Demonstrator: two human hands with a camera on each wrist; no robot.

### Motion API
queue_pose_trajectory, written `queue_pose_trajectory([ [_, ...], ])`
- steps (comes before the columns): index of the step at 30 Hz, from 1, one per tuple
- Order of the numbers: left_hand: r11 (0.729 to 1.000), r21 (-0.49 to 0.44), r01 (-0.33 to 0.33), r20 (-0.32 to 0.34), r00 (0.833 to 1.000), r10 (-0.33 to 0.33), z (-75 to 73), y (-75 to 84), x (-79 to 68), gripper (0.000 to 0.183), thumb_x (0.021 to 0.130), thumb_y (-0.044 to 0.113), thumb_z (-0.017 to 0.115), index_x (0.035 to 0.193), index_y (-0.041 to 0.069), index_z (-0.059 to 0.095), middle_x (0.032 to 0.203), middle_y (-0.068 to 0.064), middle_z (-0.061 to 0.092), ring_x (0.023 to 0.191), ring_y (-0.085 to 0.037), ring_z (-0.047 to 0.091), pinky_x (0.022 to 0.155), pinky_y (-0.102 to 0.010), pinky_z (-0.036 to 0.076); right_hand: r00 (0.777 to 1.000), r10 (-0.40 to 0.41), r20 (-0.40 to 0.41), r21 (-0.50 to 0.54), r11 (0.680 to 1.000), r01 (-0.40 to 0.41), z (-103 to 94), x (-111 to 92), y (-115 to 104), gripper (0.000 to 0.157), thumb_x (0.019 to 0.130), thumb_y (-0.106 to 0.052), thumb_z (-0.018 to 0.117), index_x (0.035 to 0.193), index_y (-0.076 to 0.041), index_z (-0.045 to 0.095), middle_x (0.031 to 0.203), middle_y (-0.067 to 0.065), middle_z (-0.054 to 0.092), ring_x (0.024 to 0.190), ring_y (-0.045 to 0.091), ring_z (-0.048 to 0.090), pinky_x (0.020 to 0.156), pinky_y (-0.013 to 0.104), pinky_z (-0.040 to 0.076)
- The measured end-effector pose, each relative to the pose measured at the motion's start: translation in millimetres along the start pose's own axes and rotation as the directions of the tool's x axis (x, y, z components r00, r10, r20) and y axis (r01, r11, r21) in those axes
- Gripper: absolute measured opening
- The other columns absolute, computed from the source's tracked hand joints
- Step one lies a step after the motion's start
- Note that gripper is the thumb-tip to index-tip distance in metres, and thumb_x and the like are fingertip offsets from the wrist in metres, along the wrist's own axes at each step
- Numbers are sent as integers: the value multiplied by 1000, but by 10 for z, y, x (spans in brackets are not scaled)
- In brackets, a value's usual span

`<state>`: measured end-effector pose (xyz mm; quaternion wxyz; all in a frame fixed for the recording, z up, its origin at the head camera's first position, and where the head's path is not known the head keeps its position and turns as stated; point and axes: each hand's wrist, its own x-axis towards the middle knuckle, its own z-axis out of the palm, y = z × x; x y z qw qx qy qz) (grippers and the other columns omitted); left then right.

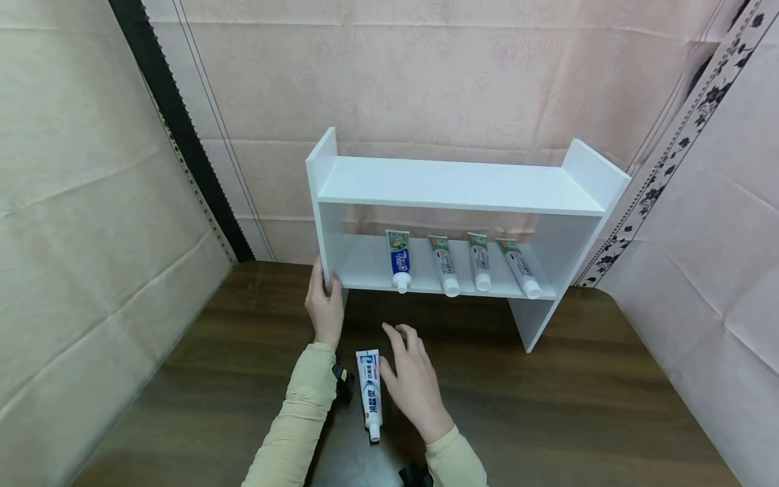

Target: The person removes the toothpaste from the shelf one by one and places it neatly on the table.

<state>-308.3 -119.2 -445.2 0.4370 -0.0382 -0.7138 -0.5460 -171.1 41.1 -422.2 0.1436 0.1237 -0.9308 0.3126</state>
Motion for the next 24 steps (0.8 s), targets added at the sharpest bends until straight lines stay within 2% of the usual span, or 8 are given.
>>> queue_pose_trajectory([
  [10, 1000, 4, 29, 11, 1000, -29, 6, 0, -3, 47, 100, 19, 50, 146, 28, 44, 139, -9, 56, 119, -30, 59, 91, -53, 51, 998, -12, -66, 18, 1000, 14, -39, 78, -8, 57, 91, -17, 67, 143, -13, 44, 138, 15, 44, 113, 29, 53, 85, 43, 54],
  [15, 999, 1, 35, 11, 999, -35, -4, 16, -11, 48, 99, 18, 50, 146, 27, 44, 140, -9, 56, 120, -31, 59, 91, -54, 51, 995, -11, -96, 22, 1000, 13, -68, 125, -5, 61, 90, -17, 67, 146, -15, 41, 140, 16, 42, 116, 31, 52, 85, 42, 55],
  [20, 999, 9, 36, 12, 999, -36, -13, 26, -12, 47, 100, 18, 50, 146, 25, 44, 140, -11, 55, 120, -33, 59, 91, -55, 51, 991, -15, -131, 37, 999, 20, -106, 179, -7, 63, 90, -16, 68, 146, -15, 39, 142, 17, 39, 114, 31, 52, 68, 32, 54],
  [22, 999, 13, 41, 14, 999, -41, -12, 23, -10, 47, 100, 18, 50, 146, 25, 44, 141, -11, 55, 120, -33, 59, 91, -55, 50, 989, -21, -146, 40, 999, 27, -123, 206, -7, 64, 90, -15, 68, 147, -15, 39, 143, 17, 38, 114, 31, 52, 66, 30, 52],
  [24, 999, 15, 46, 16, 999, -46, -10, 17, -8, 47, 100, 18, 50, 146, 25, 43, 141, -11, 54, 120, -33, 59, 91, -55, 50, 987, -28, -158, 39, 999, 35, -141, 237, -8, 65, 89, -15, 68, 147, -15, 38, 144, 17, 37, 115, 31, 52, 69, 32, 53],
])
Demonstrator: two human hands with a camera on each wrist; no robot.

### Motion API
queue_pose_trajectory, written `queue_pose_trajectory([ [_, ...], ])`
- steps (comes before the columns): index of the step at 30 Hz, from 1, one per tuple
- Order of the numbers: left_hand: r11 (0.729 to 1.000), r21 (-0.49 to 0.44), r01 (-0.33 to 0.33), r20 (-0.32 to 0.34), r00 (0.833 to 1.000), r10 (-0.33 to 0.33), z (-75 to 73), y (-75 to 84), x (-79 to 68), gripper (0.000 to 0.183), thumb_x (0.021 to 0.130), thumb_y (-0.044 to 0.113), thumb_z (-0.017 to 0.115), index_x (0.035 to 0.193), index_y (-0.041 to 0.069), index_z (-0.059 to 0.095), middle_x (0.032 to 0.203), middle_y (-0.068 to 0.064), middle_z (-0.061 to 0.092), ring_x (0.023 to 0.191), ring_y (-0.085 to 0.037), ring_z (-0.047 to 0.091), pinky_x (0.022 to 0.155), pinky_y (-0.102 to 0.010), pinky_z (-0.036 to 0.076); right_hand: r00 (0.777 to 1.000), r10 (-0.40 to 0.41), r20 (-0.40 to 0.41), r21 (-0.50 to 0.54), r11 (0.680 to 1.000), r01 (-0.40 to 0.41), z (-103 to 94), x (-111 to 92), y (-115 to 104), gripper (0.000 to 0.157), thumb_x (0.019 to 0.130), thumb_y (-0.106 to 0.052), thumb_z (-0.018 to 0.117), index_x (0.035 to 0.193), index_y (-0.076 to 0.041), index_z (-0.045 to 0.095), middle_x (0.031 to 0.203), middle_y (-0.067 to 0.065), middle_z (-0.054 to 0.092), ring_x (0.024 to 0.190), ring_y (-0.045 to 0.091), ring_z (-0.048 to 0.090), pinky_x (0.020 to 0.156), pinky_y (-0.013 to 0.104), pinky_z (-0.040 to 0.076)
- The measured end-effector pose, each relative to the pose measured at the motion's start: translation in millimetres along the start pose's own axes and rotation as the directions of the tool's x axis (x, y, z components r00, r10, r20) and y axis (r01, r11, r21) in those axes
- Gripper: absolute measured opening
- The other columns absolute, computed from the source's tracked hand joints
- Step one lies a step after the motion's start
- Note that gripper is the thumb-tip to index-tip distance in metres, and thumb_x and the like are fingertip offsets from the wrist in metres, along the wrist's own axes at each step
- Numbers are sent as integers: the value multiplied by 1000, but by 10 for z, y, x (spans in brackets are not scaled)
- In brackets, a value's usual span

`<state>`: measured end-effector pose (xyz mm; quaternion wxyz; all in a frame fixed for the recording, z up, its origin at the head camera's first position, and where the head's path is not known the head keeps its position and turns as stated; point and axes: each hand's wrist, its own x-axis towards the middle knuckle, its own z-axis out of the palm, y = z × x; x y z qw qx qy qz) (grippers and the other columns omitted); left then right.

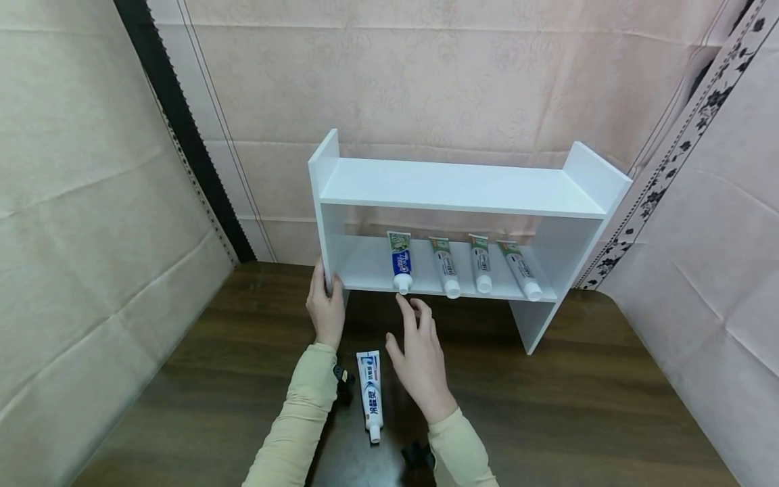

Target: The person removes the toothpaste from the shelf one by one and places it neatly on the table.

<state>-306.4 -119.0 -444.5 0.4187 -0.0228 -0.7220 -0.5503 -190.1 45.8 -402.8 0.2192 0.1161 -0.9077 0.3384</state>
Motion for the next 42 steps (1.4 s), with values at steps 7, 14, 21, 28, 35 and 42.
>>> queue_pose_trajectory([
  [7, 1000, 0, 23, 6, 1000, -23, -5, 1, 2, 47, 100, 19, 49, 146, 26, 44, 141, -10, 54, 121, -32, 58, 92, -55, 50, 999, -26, -39, -29, 999, 24, -46, 153, 8, 66, 90, -14, 67, 148, -14, 36, 144, 20, 35, 112, 33, 52, 74, 39, 54],
  [14, 999, -9, 36, 16, 999, -35, -20, 23, -1, 47, 100, 20, 49, 146, 27, 43, 142, -9, 54, 122, -32, 58, 92, -55, 50, 999, -13, -41, -52, 999, 11, -57, 298, 24, 67, 90, -16, 67, 148, -13, 35, 144, 21, 36, 111, 36, 54, 74, 42, 54],
  [21, 1000, 5, 14, 8, 1000, -14, -13, 1, -6, 48, 100, 19, 50, 146, 26, 44, 141, -10, 54, 121, -32, 58, 92, -55, 50, 1000, -1, -14, -83, 997, 0, -31, 417, 39, 65, 92, -18, 65, 150, -15, 35, 142, 20, 40, 105, 34, 56, 76, 44, 53],
  [28, 1000, 2, 29, 20, 999, -29, -15, -9, -4, 47, 100, 20, 50, 146, 27, 43, 141, -9, 54, 122, -31, 58, 92, -55, 51, 1000, -5, -13, -124, 992, 4, -1, 484, 45, 63, 91, -19, 65, 148, -13, 37, 136, 21, 45, 91, 31, 60, 63, 37, 52],
  [35, 1000, 0, 17, 20, 1000, -17, -12, 2, 7, 47, 100, 19, 50, 146, 24, 44, 140, -10, 55, 120, -31, 58, 93, -54, 50, 999, 0, -38, -133, 991, -5, 14, 519, 53, 54, 91, -20, 67, 139, -13, 42, 125, 19, 51, 88, 28, 61, 55, 33, 52],
  [42, 1000, 8, -6, 4, 1000, 6, -4, -22, 4, 47, 99, 18, 51, 145, 23, 45, 139, -11, 55, 119, -32, 59, 91, -55, 51, 998, 42, -55, -133, 990, -49, 37, 588, 64, 40, 93, -30, 64, 126, -13, 49, 109, 15, 55, 87, 26, 64, 57, 36, 54],
])
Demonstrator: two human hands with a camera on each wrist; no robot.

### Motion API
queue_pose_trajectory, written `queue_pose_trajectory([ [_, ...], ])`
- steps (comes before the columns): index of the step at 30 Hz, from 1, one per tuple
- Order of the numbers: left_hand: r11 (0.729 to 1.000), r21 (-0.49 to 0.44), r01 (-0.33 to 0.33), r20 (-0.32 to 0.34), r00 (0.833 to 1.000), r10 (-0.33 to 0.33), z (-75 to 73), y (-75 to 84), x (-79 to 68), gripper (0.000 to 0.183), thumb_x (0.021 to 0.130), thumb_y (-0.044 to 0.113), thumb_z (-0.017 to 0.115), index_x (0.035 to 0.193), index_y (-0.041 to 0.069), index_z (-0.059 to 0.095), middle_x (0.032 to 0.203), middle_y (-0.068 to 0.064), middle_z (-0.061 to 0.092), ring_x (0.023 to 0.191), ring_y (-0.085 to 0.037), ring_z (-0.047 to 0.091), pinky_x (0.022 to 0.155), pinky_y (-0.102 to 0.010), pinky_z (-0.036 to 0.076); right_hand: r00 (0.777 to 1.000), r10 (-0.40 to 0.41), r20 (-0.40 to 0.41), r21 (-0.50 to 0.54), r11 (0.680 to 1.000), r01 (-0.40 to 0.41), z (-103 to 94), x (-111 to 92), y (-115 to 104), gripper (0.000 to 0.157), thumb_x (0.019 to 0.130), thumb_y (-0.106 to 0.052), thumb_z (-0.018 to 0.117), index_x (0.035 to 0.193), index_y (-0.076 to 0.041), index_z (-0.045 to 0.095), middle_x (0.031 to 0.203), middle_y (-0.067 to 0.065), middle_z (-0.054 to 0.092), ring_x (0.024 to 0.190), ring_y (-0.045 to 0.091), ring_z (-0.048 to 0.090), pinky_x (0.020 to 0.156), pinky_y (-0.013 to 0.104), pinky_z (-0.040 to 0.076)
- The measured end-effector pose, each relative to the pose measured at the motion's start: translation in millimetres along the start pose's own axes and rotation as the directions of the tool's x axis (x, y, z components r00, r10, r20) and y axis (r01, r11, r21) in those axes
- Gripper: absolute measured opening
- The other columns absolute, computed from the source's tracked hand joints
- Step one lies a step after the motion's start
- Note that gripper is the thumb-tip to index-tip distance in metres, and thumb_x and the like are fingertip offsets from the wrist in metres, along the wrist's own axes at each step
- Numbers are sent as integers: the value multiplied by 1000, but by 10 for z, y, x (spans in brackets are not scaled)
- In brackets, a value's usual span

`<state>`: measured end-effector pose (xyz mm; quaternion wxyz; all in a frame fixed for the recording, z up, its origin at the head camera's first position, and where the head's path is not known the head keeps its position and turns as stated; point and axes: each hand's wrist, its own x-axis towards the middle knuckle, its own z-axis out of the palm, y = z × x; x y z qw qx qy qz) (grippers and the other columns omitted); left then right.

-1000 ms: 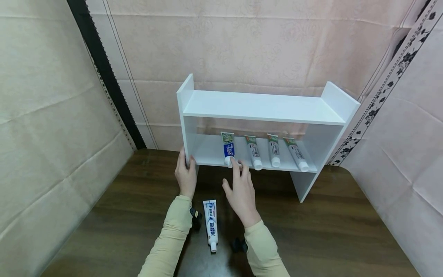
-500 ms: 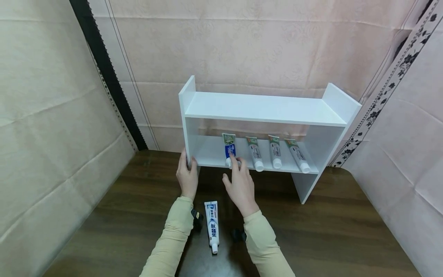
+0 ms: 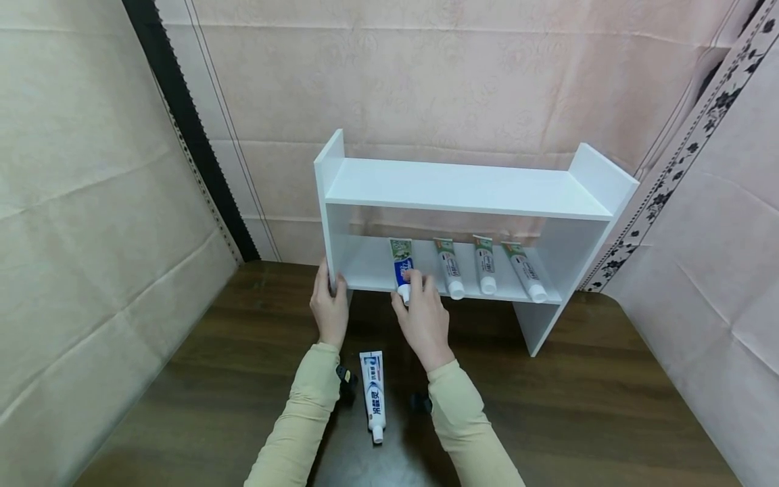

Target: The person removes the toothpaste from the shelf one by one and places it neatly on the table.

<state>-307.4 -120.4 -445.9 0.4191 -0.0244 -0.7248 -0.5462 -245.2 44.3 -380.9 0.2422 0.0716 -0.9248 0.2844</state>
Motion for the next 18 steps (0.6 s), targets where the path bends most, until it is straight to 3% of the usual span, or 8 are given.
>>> queue_pose_trajectory([
  [10, 1000, 22, -22, -19, 1000, 22, 11, -15, -13, 48, 99, 18, 51, 145, 26, 45, 136, -10, 57, 115, -31, 61, 87, -53, 52, 1000, -16, 21, -66, 998, 18, 42, 40, -16, 45, 93, -21, 60, 135, -14, 49, 115, 16, 49, 66, 19, 57, 46, 27, 44],
  [18, 999, 13, -41, -32, 999, 41, 14, -12, -4, 47, 99, 17, 51, 145, 24, 46, 136, -12, 58, 114, -32, 61, 86, -54, 53, 999, -27, -28, -52, 998, 25, 99, 51, 5, 37, 92, -26, 61, 126, -14, 52, 105, 14, 52, 66, 19, 57, 50, 29, 48],
])
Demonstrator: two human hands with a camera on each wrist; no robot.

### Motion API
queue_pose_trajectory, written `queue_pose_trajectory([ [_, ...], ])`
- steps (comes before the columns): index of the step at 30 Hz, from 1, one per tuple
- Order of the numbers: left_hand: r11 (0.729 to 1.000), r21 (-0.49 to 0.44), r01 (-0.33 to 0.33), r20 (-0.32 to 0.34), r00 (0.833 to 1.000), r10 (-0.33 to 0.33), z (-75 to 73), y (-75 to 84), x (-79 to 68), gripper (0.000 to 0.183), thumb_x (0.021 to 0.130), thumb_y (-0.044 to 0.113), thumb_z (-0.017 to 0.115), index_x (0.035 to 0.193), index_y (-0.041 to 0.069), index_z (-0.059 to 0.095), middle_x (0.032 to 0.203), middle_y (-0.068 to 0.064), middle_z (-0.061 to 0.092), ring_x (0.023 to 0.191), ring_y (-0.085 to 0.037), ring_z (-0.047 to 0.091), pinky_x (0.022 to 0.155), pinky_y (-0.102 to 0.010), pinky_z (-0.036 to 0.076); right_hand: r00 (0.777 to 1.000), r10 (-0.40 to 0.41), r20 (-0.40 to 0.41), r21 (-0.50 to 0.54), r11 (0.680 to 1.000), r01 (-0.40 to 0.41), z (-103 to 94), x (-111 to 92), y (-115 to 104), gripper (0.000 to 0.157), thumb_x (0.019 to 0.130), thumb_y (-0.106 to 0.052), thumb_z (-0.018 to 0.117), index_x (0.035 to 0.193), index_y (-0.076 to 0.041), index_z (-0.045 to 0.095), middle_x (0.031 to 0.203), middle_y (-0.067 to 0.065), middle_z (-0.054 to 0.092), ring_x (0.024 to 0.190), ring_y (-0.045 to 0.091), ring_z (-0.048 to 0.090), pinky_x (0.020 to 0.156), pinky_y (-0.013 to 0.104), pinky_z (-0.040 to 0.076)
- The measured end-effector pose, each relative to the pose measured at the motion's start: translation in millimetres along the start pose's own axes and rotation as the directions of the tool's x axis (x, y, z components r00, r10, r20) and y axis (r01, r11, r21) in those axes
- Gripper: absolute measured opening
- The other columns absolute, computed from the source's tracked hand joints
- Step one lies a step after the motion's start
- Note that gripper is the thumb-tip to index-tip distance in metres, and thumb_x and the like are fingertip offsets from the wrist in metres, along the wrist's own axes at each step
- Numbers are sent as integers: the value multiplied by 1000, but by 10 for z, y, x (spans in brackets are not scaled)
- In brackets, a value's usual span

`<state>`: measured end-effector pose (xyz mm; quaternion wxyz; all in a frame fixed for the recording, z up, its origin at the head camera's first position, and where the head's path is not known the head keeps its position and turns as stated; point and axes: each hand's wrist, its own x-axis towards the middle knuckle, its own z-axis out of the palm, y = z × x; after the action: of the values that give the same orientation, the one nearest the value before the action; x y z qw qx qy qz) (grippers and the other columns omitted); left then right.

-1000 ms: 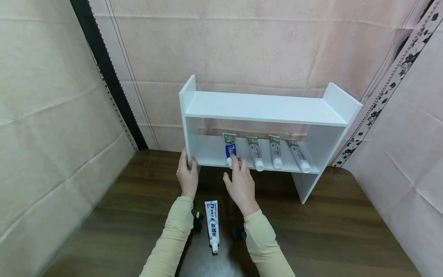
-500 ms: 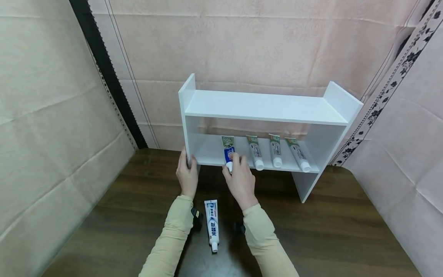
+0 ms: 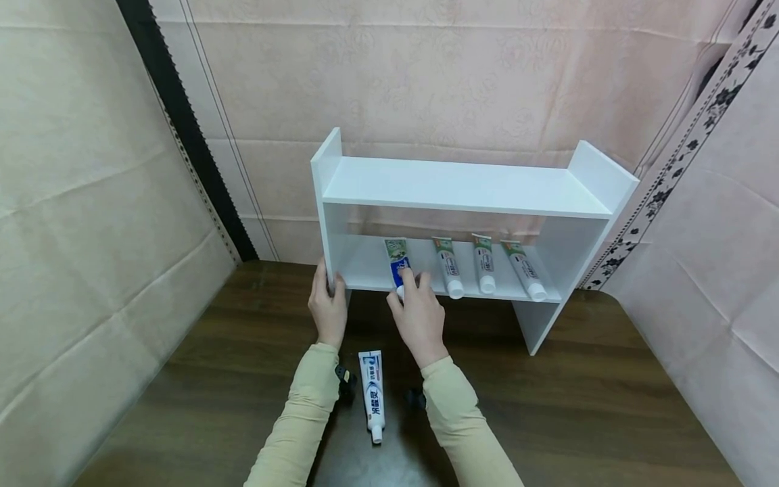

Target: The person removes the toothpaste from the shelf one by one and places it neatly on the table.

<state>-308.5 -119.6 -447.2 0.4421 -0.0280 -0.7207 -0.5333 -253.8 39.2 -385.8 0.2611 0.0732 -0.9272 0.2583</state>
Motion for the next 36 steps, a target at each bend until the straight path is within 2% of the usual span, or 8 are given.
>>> queue_pose_trajectory([
  [6, 1000, 5, 11, 5, 1000, -11, 0, 4, 2, 47, 99, 17, 51, 144, 24, 46, 137, -11, 57, 115, -32, 61, 88, -54, 52, 998, -19, -55, -5, 1000, 19, 50, -14, 2, 34, 90, -26, 62, 120, -12, 53, 90, 12, 56, 57, 16, 53, 44, 25, 42],
  [16, 1000, -2, 12, 0, 1000, -12, -4, 16, -4, 46, 99, 17, 51, 144, 23, 46, 136, -12, 57, 116, -33, 61, 89, -55, 52, 998, -35, -60, -33, 999, 33, 16, -45, -36, 28, 90, -21, 64, 114, -11, 53, 87, 15, 60, 55, 22, 59, 50, 34, 52],
  [22, 1000, 2, -6, -11, 1000, 6, 12, -1, 2, 47, 99, 16, 50, 145, 23, 46, 138, -11, 57, 117, -32, 60, 89, -54, 51, 997, -44, -57, -29, 999, 42, -20, -68, -25, 24, 91, -21, 63, 111, -11, 53, 93, 17, 64, 53, 22, 60, 45, 32, 47],
  [36, 1000, 3, -2, -20, 1000, 2, 12, 13, 0, 47, 98, 16, 50, 145, 23, 46, 136, -12, 58, 114, -32, 61, 87, -54, 52, 999, -27, -33, -12, 1000, 26, -76, -126, -11, 25, 91, -22, 63, 111, -11, 53, 93, 15, 66, 53, 20, 59, 46, 28, 47],
])
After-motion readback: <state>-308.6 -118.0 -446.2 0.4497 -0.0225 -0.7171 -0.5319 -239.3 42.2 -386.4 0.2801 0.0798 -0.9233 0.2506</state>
